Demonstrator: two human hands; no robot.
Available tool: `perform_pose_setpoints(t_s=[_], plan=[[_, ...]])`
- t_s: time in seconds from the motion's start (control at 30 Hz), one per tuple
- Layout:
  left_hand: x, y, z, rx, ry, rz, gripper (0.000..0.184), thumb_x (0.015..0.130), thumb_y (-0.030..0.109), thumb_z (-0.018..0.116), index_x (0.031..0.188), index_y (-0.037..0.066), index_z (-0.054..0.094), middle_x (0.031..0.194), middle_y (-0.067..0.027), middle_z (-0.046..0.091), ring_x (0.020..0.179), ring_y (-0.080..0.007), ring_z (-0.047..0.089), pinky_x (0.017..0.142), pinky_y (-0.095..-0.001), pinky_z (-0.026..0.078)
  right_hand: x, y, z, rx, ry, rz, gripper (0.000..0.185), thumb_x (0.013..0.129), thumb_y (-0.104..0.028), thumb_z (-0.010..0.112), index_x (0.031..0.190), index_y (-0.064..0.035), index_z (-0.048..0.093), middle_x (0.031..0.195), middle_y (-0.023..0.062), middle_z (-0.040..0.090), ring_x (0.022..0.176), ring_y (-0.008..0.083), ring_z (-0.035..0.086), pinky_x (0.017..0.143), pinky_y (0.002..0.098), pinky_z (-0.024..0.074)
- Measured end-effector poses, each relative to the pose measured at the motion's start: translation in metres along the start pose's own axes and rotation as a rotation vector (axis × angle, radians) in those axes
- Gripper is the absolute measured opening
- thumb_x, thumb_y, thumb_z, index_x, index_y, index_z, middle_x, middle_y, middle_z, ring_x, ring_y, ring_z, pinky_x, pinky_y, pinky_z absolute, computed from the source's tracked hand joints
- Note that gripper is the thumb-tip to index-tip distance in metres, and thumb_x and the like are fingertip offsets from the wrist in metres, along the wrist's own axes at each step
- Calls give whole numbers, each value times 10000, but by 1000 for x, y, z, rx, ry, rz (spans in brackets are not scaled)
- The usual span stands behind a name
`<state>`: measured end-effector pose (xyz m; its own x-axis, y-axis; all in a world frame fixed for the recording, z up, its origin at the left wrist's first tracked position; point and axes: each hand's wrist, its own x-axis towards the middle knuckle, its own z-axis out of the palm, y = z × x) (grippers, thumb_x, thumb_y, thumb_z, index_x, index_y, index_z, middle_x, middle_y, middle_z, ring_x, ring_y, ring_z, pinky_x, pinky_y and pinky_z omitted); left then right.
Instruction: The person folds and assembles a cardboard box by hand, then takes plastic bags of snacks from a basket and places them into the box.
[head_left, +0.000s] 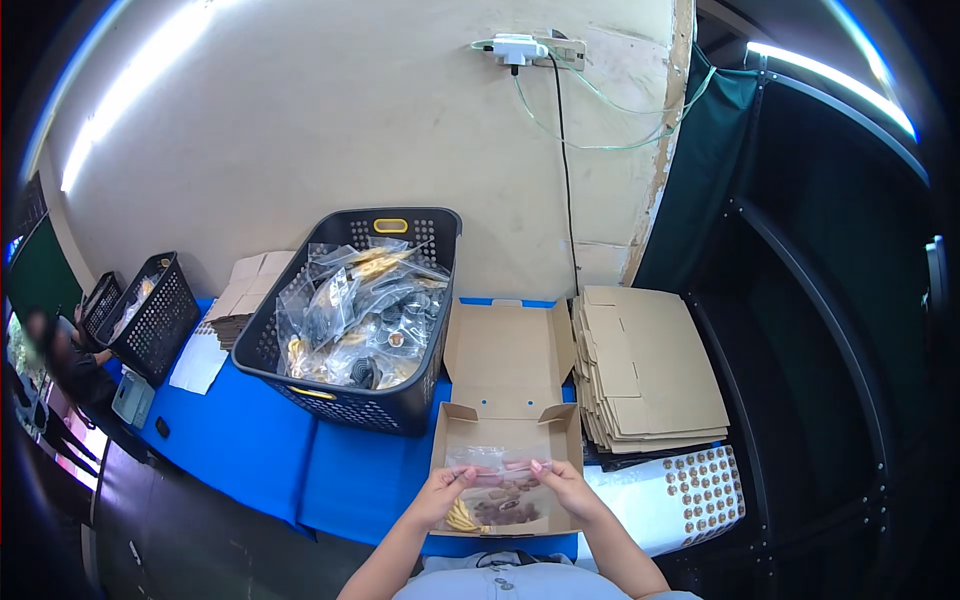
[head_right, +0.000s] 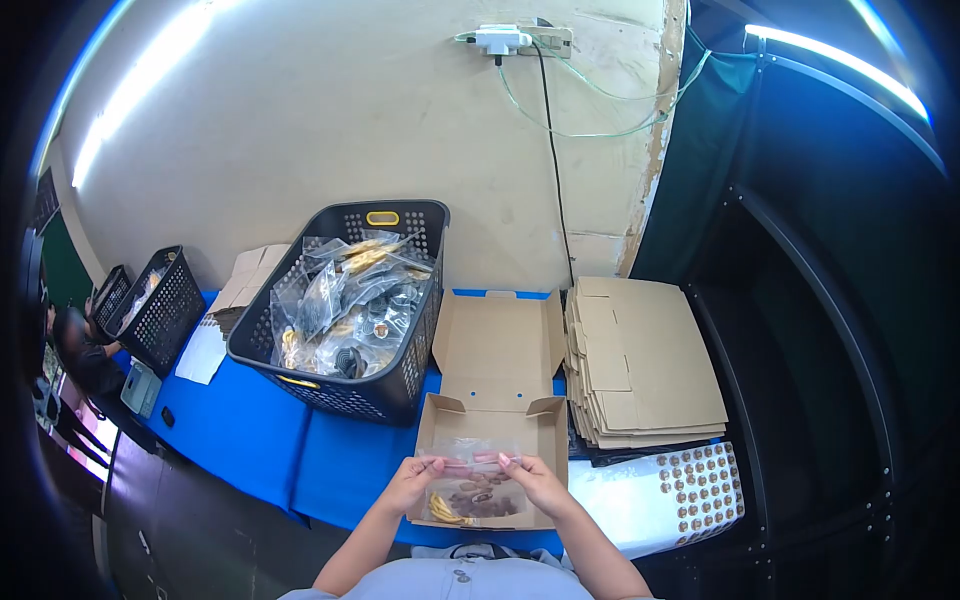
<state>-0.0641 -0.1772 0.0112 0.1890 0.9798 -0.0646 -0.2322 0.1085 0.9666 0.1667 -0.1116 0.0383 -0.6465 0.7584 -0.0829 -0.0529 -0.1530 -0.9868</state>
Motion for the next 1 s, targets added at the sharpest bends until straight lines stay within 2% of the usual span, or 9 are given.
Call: perform_pose_setpoints(t_s=[0.13, 0.2, 0.27, 0.43, 0.53, 0.6, 0.67, 0.77, 1.0], plan=[[-3, 6, -5, 22, -98, -19, 417, 994, 283, 450, 1253, -32, 539, 1183, -157, 619, 1143, -185, 544, 976, -316, 404, 1, 8, -8, -3, -62, 2, 411, 1008, -320, 401, 1202, -21, 603, 1163, 82, 627, 1084, 134, 529, 941, 284, 396], [1, -3, -2, 44, 219, 127, 456, 989, 302, 457, 1305, -25, 489, 1270, -160, 564, 1218, -207, 491, 1042, -346, 344, 3, 11, -8, -17, 44, -15, 408, 1010, -312, 398, 1209, -16, 596, 1182, 85, 614, 1105, 139, 516, 958, 307, 389], [-2, -3, 0, 141, 177, 150, 501, 975, 322, 480, 1342, -18, 441, 1330, -162, 507, 1252, -217, 455, 1069, -348, 306, 4, 10, 0, -32, 151, -35, 406, 1011, -304, 396, 1215, -11, 589, 1200, 87, 601, 1127, 143, 502, 976, 330, 382], [-2, -6, 42, 510, 94, 435, 796, 862, 316, 667, 1455, 16, 230, 1526, -146, 192, 1379, -223, 264, 1115, -359, 235, 5, 7, 44, -510, 207, -459, 377, 958, -244, 487, 1272, -43, 547, 1225, 146, 550, 1136, 298, 497, 996, 383, 376], [0, -12, 54, 45, 174, 365, 821, 809, 224, 738, 1447, 21, 263, 1476, -145, 294, 1351, -219, 311, 1105, -364, 255, 12, 11, 40, -610, 233, -531, 431, 892, -214, 590, 1288, -57, 523, 1237, 141, 522, 1143, 319, 477, 982, 390, 384], [-1, -13, 58, 36, 299, 315, 696, 789, 138, 758, 1375, 12, 406, 1331, -133, 482, 1223, -187, 470, 1028, -328, 369, 14, 7, 42, -675, 259, -512, 483, 850, -201, 653, 1288, -56, 510, 1241, 136, 507, 1146, 311, 471, 974, 391, 388], [-4, -5, 62, 41, 413, 189, 450, 830, 127, 718, 1233, -2, 563, 1125, -99, 627, 1027, -139, 592, 908, -279, 459, 15, -16, 56, -464, 620, -469, 455, 753, -177, 763, 1147, -35, 586, 1231, 136, 497, 1134, 263, 477, 947, 369, 400], [-8, 15, 64, -117, 435, 69, 294, 855, 129, 692, 1099, -26, 637, 966, -75, 683, 933, -146, 640, 832, -260, 490, 23, 3, 42, -106, 535, -332, 300, 724, -194, 803, 924, -36, 645, 1080, 112, 591, 1022, 185, 545, 868, 316, 439], [-3, 3, 47, -133, 353, 103, 428, 902, 299, 620, 1127, -65, 605, 1064, -155, 666, 946, -210, 656, 839, -308, 509, 16, 1, 30, 107, 264, -106, 190, 811, -178, 745, 898, -25, 674, 792, 28, 662, 753, 87, 587, 722, 241, 463]])
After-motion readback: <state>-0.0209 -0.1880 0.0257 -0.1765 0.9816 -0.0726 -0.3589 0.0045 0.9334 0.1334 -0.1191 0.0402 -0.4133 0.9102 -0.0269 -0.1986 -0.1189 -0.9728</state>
